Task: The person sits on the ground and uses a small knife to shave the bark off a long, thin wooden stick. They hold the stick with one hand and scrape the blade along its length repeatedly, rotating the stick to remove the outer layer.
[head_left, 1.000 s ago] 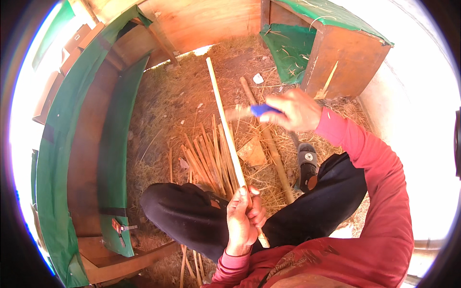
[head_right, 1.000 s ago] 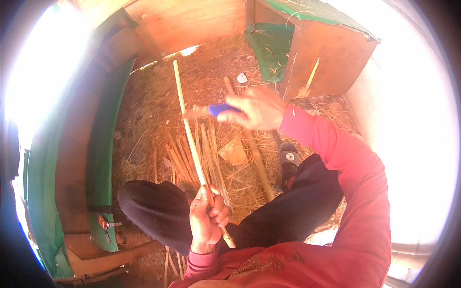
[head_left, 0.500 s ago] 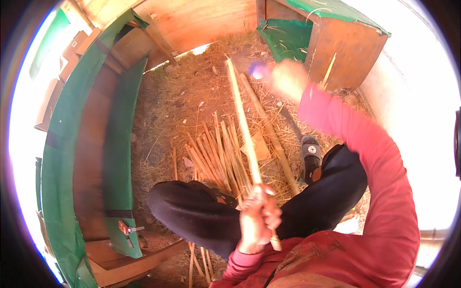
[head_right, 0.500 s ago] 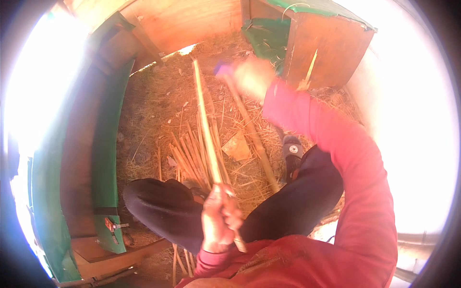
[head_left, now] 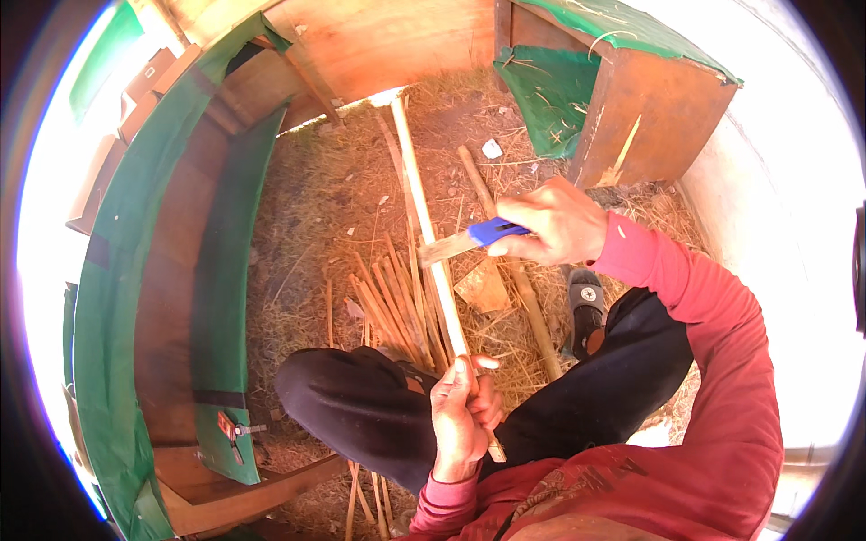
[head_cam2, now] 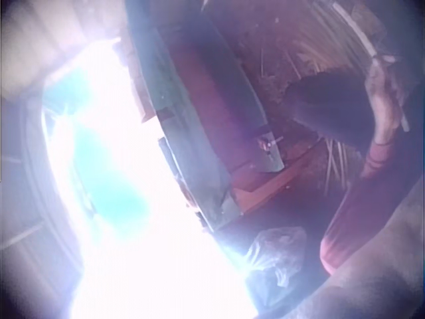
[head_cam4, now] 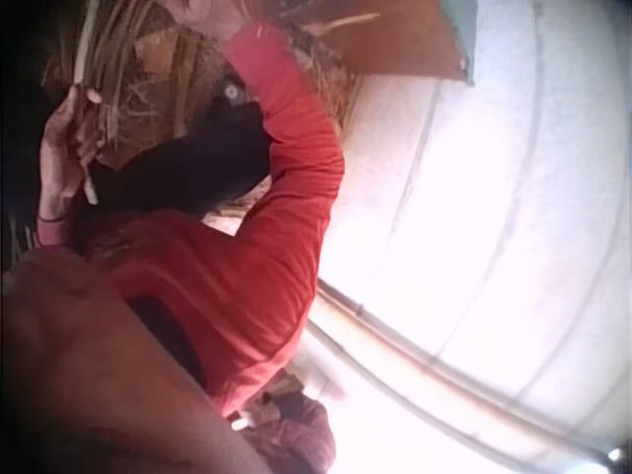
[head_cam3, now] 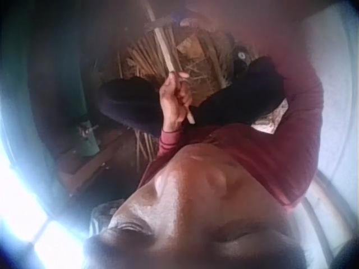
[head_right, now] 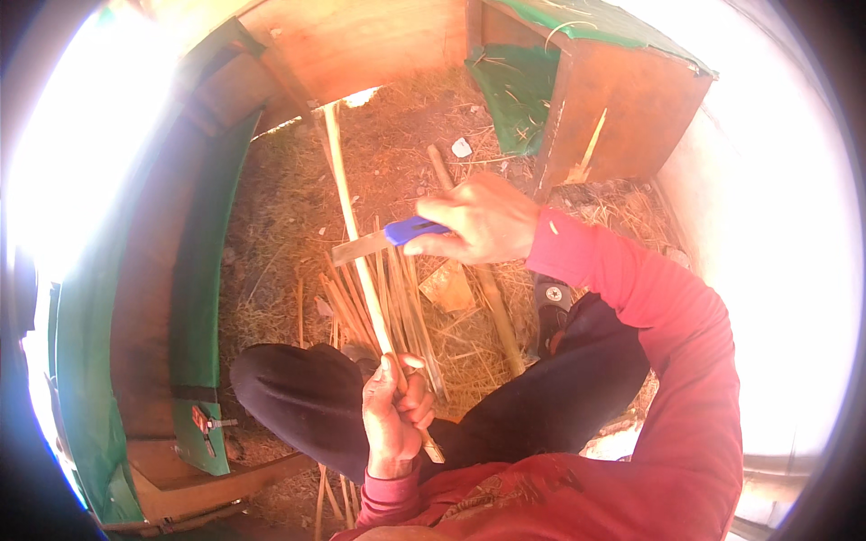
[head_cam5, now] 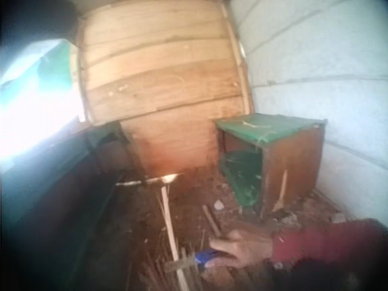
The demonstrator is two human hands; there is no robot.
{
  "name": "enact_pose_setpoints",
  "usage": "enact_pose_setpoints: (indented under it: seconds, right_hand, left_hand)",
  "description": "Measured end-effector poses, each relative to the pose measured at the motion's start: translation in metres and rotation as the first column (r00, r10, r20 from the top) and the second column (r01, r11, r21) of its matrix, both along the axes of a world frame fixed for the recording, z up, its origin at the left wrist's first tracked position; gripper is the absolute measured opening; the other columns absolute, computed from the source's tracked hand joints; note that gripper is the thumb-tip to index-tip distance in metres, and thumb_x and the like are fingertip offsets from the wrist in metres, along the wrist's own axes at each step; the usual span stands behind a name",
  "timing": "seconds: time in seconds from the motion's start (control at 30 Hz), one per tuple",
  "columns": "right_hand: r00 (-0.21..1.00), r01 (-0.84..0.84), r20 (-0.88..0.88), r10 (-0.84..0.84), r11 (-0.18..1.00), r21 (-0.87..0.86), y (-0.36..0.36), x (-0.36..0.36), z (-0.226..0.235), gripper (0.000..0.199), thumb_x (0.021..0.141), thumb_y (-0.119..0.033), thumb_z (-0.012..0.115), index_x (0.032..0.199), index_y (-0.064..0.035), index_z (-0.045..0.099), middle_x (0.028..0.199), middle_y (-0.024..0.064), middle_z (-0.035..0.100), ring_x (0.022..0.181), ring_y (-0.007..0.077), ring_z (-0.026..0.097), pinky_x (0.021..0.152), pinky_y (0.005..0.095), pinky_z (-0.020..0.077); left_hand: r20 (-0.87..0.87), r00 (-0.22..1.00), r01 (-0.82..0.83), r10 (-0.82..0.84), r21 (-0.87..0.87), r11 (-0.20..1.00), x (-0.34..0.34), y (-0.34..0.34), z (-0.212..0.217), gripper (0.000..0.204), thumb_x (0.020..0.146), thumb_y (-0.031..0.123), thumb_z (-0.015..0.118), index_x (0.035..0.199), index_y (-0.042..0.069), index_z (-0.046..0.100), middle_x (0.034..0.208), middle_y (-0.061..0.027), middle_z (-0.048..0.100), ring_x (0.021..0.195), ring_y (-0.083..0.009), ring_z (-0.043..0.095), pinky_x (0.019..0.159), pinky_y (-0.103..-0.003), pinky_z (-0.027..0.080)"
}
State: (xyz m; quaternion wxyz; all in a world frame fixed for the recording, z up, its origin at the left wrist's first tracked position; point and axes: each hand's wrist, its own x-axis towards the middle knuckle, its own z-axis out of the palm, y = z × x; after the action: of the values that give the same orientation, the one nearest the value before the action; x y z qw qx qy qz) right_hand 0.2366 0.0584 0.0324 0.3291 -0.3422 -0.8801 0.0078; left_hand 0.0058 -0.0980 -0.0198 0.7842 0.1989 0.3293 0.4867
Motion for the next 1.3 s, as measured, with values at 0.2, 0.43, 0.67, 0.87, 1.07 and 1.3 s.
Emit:
enact_pose_setpoints:
  seconds: [0.2,0.43,0.67,0.87,1.07,1.3]
  right_hand:
    - [0.975,0.220,-0.039,-0.217,0.960,0.173,0.014,0.002,-0.001,0.037,0.088,-0.041,0.066,0.084,-0.0050,0.059,0.055,0.0133,0.053,0.045,0.0328,0.054,0.042,0.0418,0.0386]
    - [0.724,0.689,-0.032,-0.689,0.725,-0.005,0.055,0.058,0.010,0.053,0.097,-0.051,0.049,0.081,-0.0019,0.064,0.054,0.0172,0.058,0.051,0.0353,0.061,0.050,0.0454,0.0475]
    - [0.708,0.669,-0.125,-0.695,0.717,-0.194,0.056,0.073,0.000,0.050,0.097,-0.048,0.049,0.086,-0.0025,0.065,0.062,0.0185,0.057,0.056,0.0373,0.058,0.053,0.0453,0.0433]
    - [0.990,0.075,-0.112,-0.083,0.995,-0.071,0.000,0.017,0.019,0.027,0.091,-0.036,0.064,0.095,-0.0101,0.058,0.059,0.0107,0.056,0.050,0.0316,0.057,0.046,0.0409,0.0408]
    - [0.984,-0.111,0.131,0.122,0.990,-0.087,-0.024,-0.008,0.007,0.033,0.087,-0.039,0.068,0.089,-0.0089,0.054,0.066,0.0089,0.058,0.051,0.0327,0.057,0.044,0.0425,0.0393]
    - [0.991,-0.094,0.099,0.092,0.996,0.013,-0.020,-0.010,-0.012,0.036,0.091,-0.044,0.061,0.088,-0.0089,0.051,0.045,0.0110,0.048,0.039,0.0349,0.050,0.039,0.0454,0.0368]
  left_hand:
    - [0.013,0.991,0.134,-0.134,0.021,0.991,-0.003,-0.013,-0.006,0.039,0.100,0.040,0.049,0.096,0.002,0.057,0.052,0.0048,0.025,0.039,-0.0046,0.017,0.036,-0.024,0.013]
    - [-0.033,0.940,0.340,-0.339,0.143,0.930,-0.007,-0.041,-0.025,0.038,0.101,0.031,0.050,0.095,-0.006,0.058,0.056,0.0032,0.032,0.042,-0.0047,0.022,0.039,-0.023,0.019]
    - [-0.035,0.997,0.070,-0.071,-0.038,0.997,-0.020,-0.021,-0.023,0.050,0.103,0.043,0.041,0.105,-0.004,0.059,0.055,0.0045,0.029,0.044,-0.0059,0.024,0.041,-0.024,0.022]
    - [-0.153,0.986,-0.039,0.060,0.138,0.990,-0.013,0.002,-0.012,0.032,0.103,0.031,0.047,0.105,0.002,0.058,0.062,0.0027,0.036,0.048,-0.0055,0.030,0.043,-0.020,0.024]
    - [-0.065,0.997,-0.028,0.041,0.184,0.982,0.001,0.015,0.001,0.019,0.102,0.025,0.050,0.104,0.006,0.054,0.062,0.0036,0.034,0.047,-0.0051,0.027,0.040,-0.021,0.021]
    - [0.075,0.997,-0.009,-0.003,0.148,0.989,0.013,0.017,0.019,0.016,0.102,0.024,0.049,0.102,0.008,0.051,0.059,0.0035,0.031,0.044,-0.0048,0.021,0.039,-0.022,0.018]
